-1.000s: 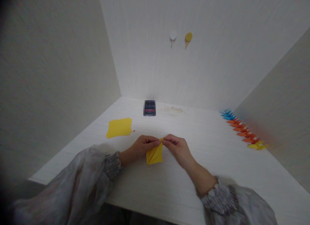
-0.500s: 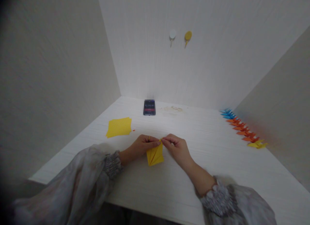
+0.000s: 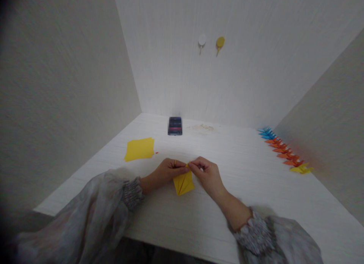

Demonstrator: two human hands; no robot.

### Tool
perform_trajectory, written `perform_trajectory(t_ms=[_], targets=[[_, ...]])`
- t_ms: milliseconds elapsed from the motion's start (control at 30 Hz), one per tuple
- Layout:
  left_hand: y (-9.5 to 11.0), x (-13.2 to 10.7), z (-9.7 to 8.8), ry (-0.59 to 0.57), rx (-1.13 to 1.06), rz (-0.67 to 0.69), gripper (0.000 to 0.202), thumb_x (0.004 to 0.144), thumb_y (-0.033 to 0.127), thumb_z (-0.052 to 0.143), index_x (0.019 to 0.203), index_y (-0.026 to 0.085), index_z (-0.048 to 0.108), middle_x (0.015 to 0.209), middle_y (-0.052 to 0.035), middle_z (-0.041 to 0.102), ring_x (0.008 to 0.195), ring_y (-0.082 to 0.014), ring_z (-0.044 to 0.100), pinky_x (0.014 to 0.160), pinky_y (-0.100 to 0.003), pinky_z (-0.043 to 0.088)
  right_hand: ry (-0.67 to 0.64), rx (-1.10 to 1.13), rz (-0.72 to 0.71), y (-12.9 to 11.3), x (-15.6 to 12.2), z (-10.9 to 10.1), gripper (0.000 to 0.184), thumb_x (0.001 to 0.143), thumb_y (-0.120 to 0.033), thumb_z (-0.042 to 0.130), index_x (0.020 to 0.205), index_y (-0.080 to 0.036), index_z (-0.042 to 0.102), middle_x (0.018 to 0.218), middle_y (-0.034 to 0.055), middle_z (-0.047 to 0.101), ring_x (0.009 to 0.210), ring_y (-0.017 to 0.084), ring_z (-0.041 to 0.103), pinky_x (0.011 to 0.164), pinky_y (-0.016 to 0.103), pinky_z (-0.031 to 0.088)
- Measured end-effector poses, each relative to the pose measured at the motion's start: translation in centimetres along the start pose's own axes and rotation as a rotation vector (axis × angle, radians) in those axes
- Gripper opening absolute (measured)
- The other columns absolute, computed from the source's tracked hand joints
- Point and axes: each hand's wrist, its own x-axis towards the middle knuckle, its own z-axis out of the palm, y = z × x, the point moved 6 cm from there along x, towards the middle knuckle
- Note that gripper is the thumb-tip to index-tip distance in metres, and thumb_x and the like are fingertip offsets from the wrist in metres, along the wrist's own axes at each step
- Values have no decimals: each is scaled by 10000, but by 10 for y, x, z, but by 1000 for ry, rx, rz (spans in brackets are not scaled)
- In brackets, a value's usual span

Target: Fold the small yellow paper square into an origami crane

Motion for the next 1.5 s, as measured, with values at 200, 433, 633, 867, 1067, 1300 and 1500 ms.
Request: perform_trajectory(t_ms=[200, 433, 633, 867, 1067, 1300, 1500], targets=[[-4, 0, -1, 8, 42, -3, 290, 623, 366, 607, 785, 133, 667, 656, -10, 604, 556, -85, 477, 530, -202, 337, -43, 111, 79, 5, -1, 5, 161, 655, -306, 616, 569, -179, 569, 540, -19, 507, 521, 103, 419, 499, 237, 321], [-2, -3, 2, -22, -48, -65, 238, 594, 318, 638, 736, 129, 666, 656, -10, 605, 560, -81, 482, 531, -199, 345, -206, 276, 64, -3, -1, 8, 84, 672, -245, 608, 717, -194, 658, 694, 11, 579, 671, 134, 501, 619, 264, 374], [-5, -5, 7, -104, -101, -94, 236, 587, 304, 649, 738, 123, 664, 639, -7, 603, 547, -75, 484, 551, -202, 353, -267, 281, 56, -4, -2, 8, 99, 691, -238, 594, 732, -195, 673, 650, 7, 547, 628, 125, 474, 590, 260, 360], [-4, -4, 7, -107, -85, -90, 256, 596, 318, 644, 771, 132, 666, 654, -5, 609, 556, -75, 488, 569, -204, 355, -248, 284, 28, -5, -1, 7, 94, 713, -235, 576, 706, -175, 648, 611, -9, 502, 588, 105, 436, 559, 242, 332], [-2, -6, 8, -111, -96, -103, 261, 593, 308, 646, 786, 135, 667, 684, -12, 622, 575, -85, 504, 589, -211, 368, -224, 331, 58, -1, -2, 8, 118, 738, -273, 545, 701, -173, 596, 596, -20, 457, 555, 93, 387, 523, 227, 300], [-6, -4, 8, -96, -89, -117, 270, 589, 309, 647, 794, 135, 668, 682, -15, 624, 570, -88, 505, 584, -215, 369, -141, 319, 69, 2, 1, 3, 165, 752, -316, 518, 712, -173, 590, 587, -19, 452, 549, 99, 388, 526, 229, 298], [-5, -4, 7, -91, -72, -105, 250, 591, 305, 647, 775, 137, 669, 643, 4, 606, 552, -73, 486, 549, -196, 348, -255, 338, 73, 0, -1, 9, 166, 755, -297, 524, 736, -162, 619, 581, -15, 448, 555, 98, 378, 525, 234, 286]])
